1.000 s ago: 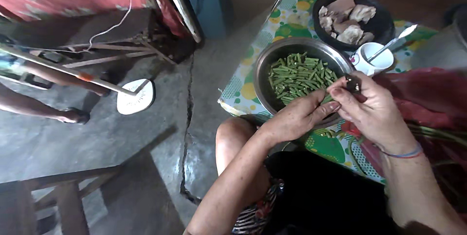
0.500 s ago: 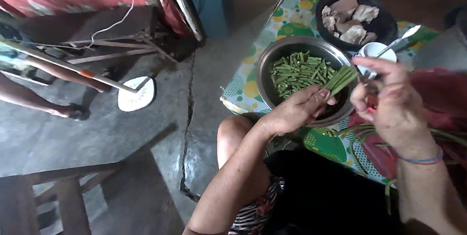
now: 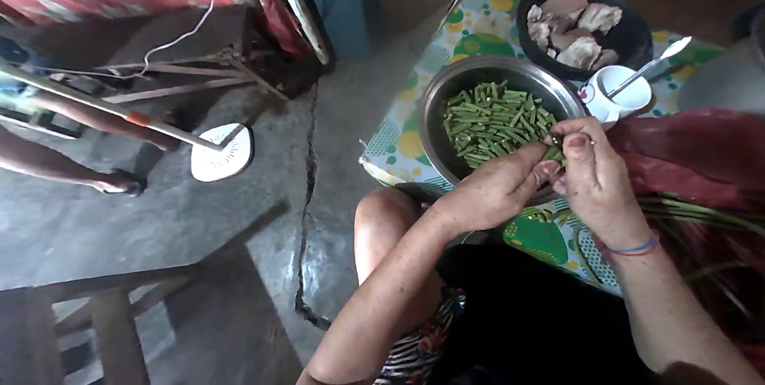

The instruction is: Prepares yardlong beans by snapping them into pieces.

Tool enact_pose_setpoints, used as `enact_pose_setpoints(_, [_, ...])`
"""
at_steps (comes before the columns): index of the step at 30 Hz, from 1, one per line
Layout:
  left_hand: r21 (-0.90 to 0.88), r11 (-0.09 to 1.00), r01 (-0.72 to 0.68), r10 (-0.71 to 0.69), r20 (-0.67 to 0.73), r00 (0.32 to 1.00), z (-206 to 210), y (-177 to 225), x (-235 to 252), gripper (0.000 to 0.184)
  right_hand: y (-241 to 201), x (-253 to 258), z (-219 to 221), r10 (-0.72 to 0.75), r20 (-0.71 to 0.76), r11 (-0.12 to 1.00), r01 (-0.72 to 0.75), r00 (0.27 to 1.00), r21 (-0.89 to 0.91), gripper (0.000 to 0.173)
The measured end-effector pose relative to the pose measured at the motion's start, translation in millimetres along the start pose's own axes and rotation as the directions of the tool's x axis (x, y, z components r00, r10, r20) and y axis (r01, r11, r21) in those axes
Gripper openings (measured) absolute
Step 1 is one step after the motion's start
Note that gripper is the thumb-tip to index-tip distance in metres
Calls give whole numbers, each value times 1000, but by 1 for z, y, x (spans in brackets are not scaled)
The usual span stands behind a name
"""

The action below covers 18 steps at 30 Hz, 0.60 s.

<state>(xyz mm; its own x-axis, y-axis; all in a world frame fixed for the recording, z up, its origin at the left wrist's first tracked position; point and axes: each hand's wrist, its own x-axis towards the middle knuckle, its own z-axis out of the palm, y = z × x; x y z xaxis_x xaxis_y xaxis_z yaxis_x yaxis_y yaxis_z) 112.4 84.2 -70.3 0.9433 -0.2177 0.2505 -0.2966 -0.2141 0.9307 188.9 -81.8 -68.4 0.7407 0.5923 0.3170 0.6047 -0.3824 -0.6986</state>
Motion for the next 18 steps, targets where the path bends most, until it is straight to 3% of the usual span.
enact_pose_setpoints(2, [-9,999,-32,32,27,999,1,1,0,30,1,7,-5,102,56,994,-104,993,42,47])
enact_pose_setpoints(4, [-59,998,20,-19,15,1000,1,1,1,31,4,13,-9,155,81,982,-162,985,97,50])
enact_pose_setpoints(7, [-192,964,186,-190,-1,982,-3,3,1,38,3,13,-15,87,100,983,-102,991,154,59])
enact_pose_setpoints(12, [-273,940,203,-230,-73,970,-1,3,-3,59,-8,8,-9,-56,75,997,52,996,51,30])
enact_pose_setpoints(18, [-319,933,167,-196,-59,979,0,-1,-1,53,-11,7,-10,20,118,969,-48,993,241,16])
